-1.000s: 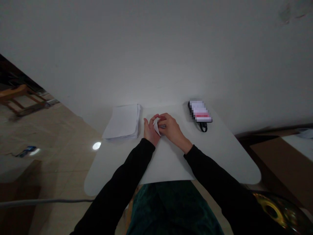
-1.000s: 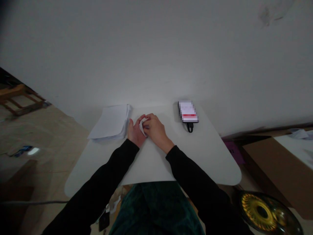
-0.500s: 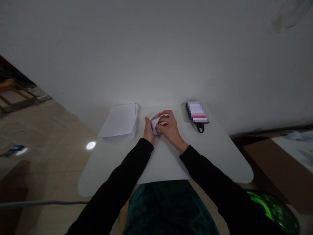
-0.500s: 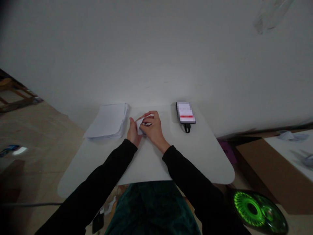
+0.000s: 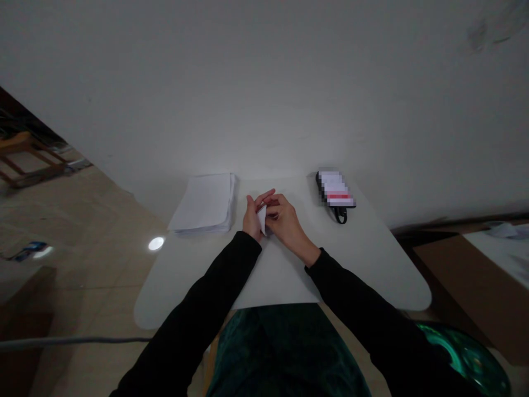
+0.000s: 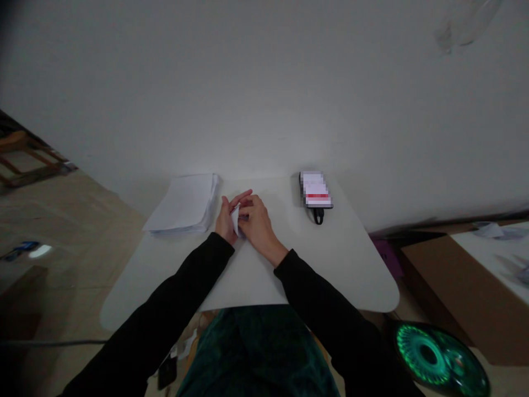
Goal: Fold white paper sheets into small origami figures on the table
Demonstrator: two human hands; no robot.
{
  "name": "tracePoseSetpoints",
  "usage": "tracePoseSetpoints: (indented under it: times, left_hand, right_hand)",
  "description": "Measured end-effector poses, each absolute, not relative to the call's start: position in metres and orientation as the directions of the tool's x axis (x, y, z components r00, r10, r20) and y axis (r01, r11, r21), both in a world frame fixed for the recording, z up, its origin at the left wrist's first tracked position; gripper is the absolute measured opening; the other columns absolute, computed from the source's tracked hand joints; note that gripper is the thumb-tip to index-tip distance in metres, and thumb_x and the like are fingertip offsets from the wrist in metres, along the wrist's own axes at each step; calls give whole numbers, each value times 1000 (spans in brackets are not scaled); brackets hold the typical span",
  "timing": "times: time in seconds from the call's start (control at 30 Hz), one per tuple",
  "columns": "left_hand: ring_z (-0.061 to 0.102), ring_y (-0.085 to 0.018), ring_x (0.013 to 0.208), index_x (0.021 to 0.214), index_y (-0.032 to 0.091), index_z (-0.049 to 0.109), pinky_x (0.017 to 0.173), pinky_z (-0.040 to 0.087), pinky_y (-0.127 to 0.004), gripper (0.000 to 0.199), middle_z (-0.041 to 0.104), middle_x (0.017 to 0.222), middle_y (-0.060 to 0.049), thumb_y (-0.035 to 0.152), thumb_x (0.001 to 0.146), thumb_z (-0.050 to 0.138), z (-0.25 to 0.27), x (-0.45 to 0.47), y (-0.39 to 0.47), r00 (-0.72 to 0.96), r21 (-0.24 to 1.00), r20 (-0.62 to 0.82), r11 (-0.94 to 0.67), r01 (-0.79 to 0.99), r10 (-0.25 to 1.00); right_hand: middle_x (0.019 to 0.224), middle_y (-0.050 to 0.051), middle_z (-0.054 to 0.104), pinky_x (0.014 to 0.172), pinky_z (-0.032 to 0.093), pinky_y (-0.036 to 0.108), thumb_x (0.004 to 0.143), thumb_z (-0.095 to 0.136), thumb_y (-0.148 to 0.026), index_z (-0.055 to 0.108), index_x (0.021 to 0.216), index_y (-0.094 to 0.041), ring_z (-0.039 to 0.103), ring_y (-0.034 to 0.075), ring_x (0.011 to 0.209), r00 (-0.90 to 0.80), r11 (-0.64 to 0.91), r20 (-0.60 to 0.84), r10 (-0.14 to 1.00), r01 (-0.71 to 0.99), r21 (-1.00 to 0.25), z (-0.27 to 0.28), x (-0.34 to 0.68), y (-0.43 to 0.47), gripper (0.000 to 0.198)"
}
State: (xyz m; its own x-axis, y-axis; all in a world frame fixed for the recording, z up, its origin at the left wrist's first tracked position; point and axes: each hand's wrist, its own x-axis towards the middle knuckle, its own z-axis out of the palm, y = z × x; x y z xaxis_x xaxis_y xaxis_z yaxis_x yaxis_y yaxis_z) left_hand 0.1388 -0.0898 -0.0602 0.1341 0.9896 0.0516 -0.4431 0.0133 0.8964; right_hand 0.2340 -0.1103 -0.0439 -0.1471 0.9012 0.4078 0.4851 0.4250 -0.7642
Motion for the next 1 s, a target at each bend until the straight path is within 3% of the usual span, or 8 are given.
tracePoseSetpoints:
  times: [0.13,0.27,0.4,0.53,0.67,0.8,1.0]
  left_hand:
    - [64,-24,104,103,17,66,91,49,-38,63,70,104,-10,61,92,23,-63,140,-88,64,902,102,-65,-427,993]
    - [66,-25,97,93,16,65,82,52,-37,66,70,95,-11,66,88,22,-59,138,-89,52,903,-6,27,-428,999]
    - [66,-25,96,97,16,65,81,51,-36,73,69,96,-12,70,85,18,-50,132,-93,88,880,-15,55,-472,996]
    - [65,-26,97,94,15,67,82,51,-37,71,70,96,-11,68,85,20,-48,132,-95,86,882,28,16,-471,996]
    - [66,-26,94,90,14,69,80,52,-38,65,71,90,-10,61,89,24,-53,137,-93,87,893,31,11,-451,996]
    - [65,-25,99,89,13,70,90,50,-38,66,71,92,-12,61,90,25,-56,138,-91,82,892,49,-7,-451,995]
    - [64,-26,103,92,13,71,94,48,-40,68,71,98,-13,61,91,22,-56,136,-93,132,908,95,-32,-419,987]
  right_hand:
    - [112,8,51,80,49,30,71,54,-2,68,68,-18,54,18,102,-167,485,462,871,437,-757,-45,234,-111,21]
    - [113,8,48,85,47,33,72,56,-4,64,64,-18,49,19,105,-193,526,499,845,473,-707,-46,233,-113,18]
    - [112,8,46,83,47,33,73,60,-12,64,64,-19,45,19,103,-211,560,536,817,511,-652,-47,227,-115,11]
    - [99,6,46,82,46,32,70,65,-13,66,62,-19,45,20,98,-128,555,571,811,478,-681,-50,224,-115,10]
    - [90,4,48,83,46,32,65,69,-10,67,60,-19,47,19,94,-82,480,504,860,467,-743,-49,227,-111,10]
    - [88,4,57,83,47,34,71,66,-9,68,62,-19,53,19,93,-106,412,407,907,412,-812,-50,231,-107,14]
    - [98,6,58,83,47,32,72,66,-10,70,67,-19,56,19,98,-103,381,369,924,343,-858,-52,235,-106,11]
